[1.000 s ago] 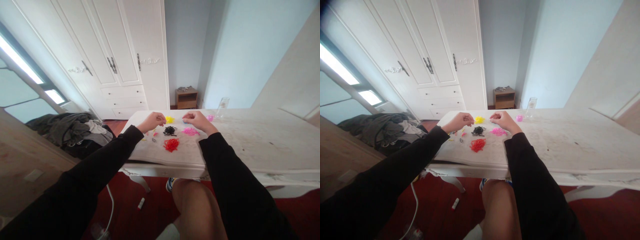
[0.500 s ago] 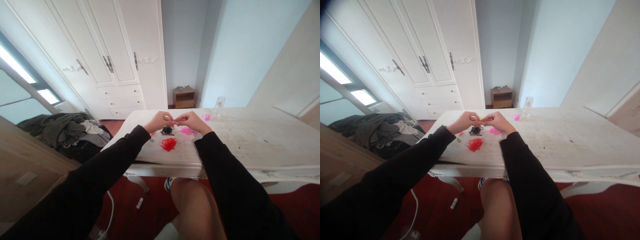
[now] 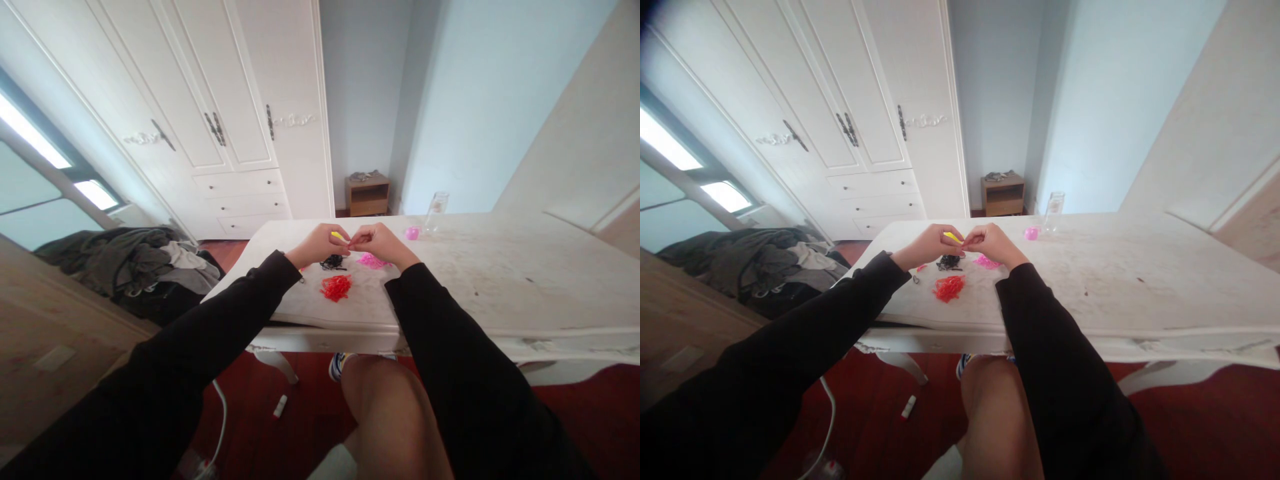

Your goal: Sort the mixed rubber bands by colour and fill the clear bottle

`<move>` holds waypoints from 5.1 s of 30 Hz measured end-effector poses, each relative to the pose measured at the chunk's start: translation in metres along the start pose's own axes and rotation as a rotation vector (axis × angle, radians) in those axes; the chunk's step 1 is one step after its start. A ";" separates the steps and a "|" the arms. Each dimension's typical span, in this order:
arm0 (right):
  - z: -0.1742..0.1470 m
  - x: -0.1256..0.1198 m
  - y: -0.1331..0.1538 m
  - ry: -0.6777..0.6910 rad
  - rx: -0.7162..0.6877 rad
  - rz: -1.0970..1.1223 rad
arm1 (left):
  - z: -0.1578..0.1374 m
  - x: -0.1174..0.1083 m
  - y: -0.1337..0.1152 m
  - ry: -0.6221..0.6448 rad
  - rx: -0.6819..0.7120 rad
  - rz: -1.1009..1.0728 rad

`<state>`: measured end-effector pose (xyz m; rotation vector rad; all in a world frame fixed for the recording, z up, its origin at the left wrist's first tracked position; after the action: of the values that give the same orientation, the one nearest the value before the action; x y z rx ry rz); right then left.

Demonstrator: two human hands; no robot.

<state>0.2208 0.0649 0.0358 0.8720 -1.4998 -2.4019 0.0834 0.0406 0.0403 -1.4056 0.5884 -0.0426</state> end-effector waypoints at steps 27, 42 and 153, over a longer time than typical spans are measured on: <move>-0.019 -0.036 -0.004 -0.034 0.197 -0.569 | -0.030 -0.079 0.012 -0.155 -0.158 0.438; -0.019 -0.045 -0.010 -0.129 0.247 -0.687 | -0.045 -0.072 0.048 0.023 -0.243 0.764; -0.018 -0.048 -0.010 -0.279 0.165 -0.681 | -0.013 -0.117 0.034 0.004 -0.167 0.651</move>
<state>0.2713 0.0763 0.0399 1.3007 -1.7290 -3.0076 -0.0326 0.0780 0.0501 -1.3138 1.0466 0.5332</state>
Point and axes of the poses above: each hand's wrist, its own z-axis towards the middle knuckle, its own x-axis out of the palm, y = z × x, the point moved 8 cm from there along z, towards the middle knuckle, and after that the axes turned 5 degrees about y, right-handed, at the moved point
